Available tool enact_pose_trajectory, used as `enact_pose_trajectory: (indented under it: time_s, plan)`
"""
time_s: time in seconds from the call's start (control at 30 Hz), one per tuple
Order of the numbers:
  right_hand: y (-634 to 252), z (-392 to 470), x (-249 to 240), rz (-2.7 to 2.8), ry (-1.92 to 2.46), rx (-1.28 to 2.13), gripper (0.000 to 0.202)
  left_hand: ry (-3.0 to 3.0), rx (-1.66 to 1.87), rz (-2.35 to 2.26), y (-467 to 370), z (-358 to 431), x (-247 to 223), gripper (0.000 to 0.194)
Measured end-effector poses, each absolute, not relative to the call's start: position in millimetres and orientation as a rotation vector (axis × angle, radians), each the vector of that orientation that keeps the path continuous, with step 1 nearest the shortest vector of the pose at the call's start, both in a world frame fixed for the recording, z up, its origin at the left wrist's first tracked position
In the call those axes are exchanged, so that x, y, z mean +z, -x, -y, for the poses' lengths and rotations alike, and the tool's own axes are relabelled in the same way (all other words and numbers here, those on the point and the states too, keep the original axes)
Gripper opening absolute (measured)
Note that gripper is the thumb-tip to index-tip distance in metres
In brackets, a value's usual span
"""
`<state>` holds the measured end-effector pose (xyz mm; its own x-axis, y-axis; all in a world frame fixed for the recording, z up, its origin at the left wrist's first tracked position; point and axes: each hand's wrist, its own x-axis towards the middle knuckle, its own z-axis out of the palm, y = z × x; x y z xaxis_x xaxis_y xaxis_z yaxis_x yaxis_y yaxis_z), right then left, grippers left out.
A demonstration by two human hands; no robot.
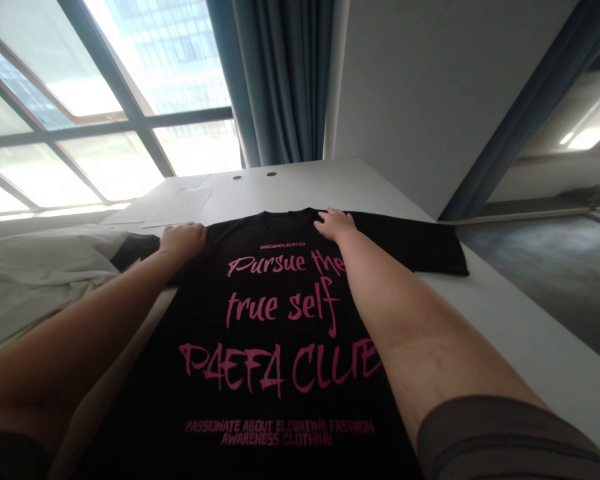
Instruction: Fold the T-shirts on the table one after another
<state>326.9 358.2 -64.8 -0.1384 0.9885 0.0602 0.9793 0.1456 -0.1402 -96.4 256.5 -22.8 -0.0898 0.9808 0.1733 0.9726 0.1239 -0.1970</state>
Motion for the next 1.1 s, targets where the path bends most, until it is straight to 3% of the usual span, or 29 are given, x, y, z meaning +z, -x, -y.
enact_pose_trajectory:
  time_s: [0.23,0.47,0.7,1.1]
  plan:
    - [-327.1,-357.1,-63.1,2.273,1.969,0.122,0.067,2.119,0.234,2.463,69.2,-288.2,-44.7,0.077]
    - [-327.3,-356.0,-61.4,2.273,1.961,0.143,0.067,1.892,0.18,2.65,66.3,-340.4,-49.4,0.081]
    - [-327.4,-355.6,-60.2,2.268,1.957,0.175,0.067,1.667,0.035,2.731,57.3,-362.0,-55.9,0.106]
    - [-327.0,-358.3,-61.8,2.276,1.978,0.205,0.068,1.709,-0.086,2.79,71.8,-361.8,-49.6,0.109]
